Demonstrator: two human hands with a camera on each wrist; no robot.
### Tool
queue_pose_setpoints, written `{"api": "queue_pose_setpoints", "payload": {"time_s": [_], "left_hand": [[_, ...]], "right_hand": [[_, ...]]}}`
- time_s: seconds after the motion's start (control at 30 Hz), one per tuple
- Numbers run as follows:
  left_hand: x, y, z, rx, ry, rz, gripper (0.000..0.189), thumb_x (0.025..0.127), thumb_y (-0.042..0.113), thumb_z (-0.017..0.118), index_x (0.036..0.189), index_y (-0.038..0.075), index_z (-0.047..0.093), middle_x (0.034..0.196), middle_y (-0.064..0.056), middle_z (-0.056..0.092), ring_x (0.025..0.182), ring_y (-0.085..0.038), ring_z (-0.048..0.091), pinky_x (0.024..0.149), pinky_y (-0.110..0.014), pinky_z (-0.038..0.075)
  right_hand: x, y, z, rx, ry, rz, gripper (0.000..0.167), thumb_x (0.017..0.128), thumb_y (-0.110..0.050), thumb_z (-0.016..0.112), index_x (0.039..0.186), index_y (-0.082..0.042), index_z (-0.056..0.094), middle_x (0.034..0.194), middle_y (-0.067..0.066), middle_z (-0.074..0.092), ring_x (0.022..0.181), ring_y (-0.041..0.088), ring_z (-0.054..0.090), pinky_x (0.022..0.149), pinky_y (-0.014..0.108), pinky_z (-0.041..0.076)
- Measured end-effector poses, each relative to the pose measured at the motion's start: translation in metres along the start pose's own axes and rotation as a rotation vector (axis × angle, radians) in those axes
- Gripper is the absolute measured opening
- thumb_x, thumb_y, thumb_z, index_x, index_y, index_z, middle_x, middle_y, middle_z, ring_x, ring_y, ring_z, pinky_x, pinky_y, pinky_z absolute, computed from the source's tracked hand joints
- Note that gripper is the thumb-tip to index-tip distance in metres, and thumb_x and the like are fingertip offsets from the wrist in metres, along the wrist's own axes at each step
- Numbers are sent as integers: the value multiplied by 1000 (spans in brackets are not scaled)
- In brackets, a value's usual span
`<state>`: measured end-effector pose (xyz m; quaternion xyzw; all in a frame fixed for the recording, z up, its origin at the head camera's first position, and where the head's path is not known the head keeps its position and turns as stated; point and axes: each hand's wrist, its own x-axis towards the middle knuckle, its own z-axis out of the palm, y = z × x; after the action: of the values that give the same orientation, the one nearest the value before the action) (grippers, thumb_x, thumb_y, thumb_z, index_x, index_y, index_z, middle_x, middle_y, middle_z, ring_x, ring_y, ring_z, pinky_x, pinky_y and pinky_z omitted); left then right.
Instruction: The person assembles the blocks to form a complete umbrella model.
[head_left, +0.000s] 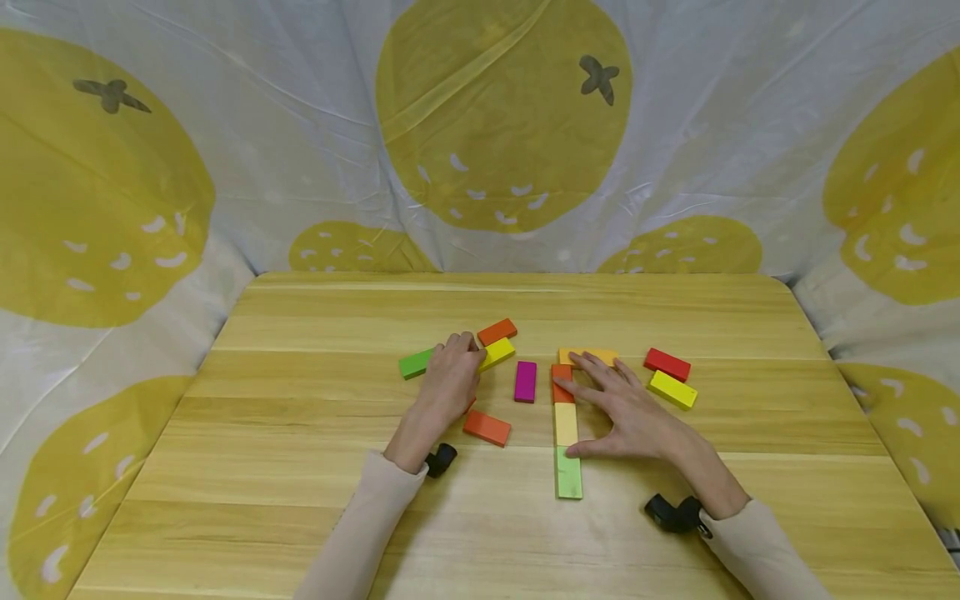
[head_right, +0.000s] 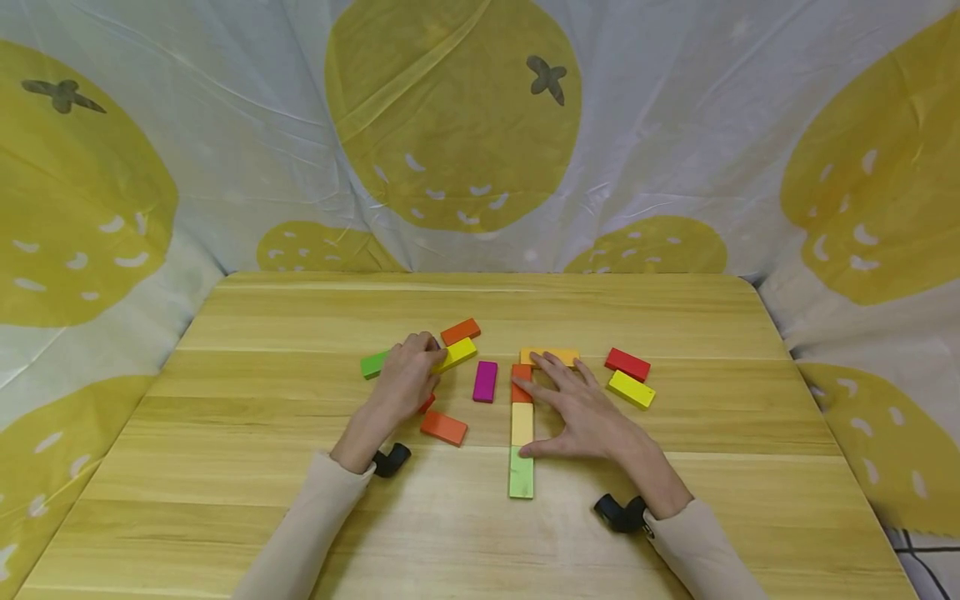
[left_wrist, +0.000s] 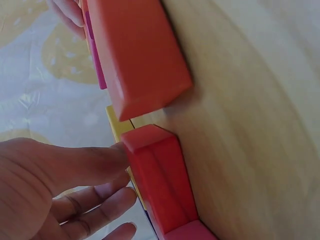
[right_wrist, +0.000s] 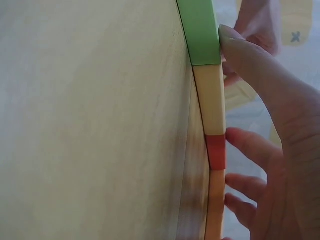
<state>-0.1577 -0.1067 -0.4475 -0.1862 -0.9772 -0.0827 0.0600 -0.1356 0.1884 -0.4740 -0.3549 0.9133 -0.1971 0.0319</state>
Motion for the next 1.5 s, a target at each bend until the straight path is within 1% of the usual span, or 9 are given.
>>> {"api": "queue_pose_setpoints", "payload": {"time_s": [0.23,0.33,0.43,0.6,0.77,0.9,1.03,1.23,1.5], "left_hand": [[-3,10,-3,54,-43,-35,19,96,0,69,113,3,77,112,-13,62,106,-29,58,83,-40,52],[-3,13,-4,54,-40,-58,17,100,4,65,110,3,79,112,-14,65,105,-30,61,86,-42,54],[-2,11,-3,12,-23,-91,18,100,8,67,109,5,81,109,-14,70,101,-30,65,85,-42,56],[0,-1,-2,-112,-32,-113,28,89,2,79,115,12,81,112,-12,74,103,-30,69,85,-43,57],[1,-10,-4,-262,-60,-108,33,86,0,81,118,8,79,115,-14,73,103,-31,67,85,-42,59],[2,-13,-5,-305,-63,-83,31,87,-2,80,117,5,79,115,-14,73,105,-31,67,87,-42,59],[9,-9,-4,-330,-57,-58,30,88,-3,78,118,3,78,112,-14,72,104,-30,65,87,-41,59],[26,1,-2,-316,-63,-24,30,89,-3,77,118,3,78,106,-12,69,99,-27,64,82,-38,59],[43,8,1,-343,-119,-14,30,90,-5,76,119,2,77,115,-13,71,104,-28,66,91,-38,59]], "right_hand": [[0,-1,-2,-10,0,6,101,77,-73,76,158,-22,45,171,15,26,158,41,23,123,71,15],[0,-1,-2,-11,-6,11,102,77,-73,76,158,-21,45,171,15,25,158,39,23,123,70,15],[0,-1,-2,-11,-8,13,102,77,-73,76,158,-21,45,171,15,25,158,39,23,124,70,14],[0,0,0,-4,-1,6,101,77,-72,77,159,-23,45,171,15,26,158,41,23,123,70,14],[0,-1,0,1,2,8,101,77,-73,77,159,-24,44,171,15,26,158,41,22,123,70,14],[0,-1,-1,4,-2,12,101,77,-73,77,159,-24,44,171,15,25,158,42,22,124,70,14],[-1,-1,-2,5,-13,22,101,77,-72,77,159,-23,44,172,15,24,158,41,22,124,70,13],[-2,0,-2,0,-19,22,101,78,-73,76,159,-22,44,172,14,23,158,40,21,124,70,13],[0,0,-1,1,-19,28,101,77,-74,75,159,-25,43,173,13,23,159,39,21,125,69,13]]}}
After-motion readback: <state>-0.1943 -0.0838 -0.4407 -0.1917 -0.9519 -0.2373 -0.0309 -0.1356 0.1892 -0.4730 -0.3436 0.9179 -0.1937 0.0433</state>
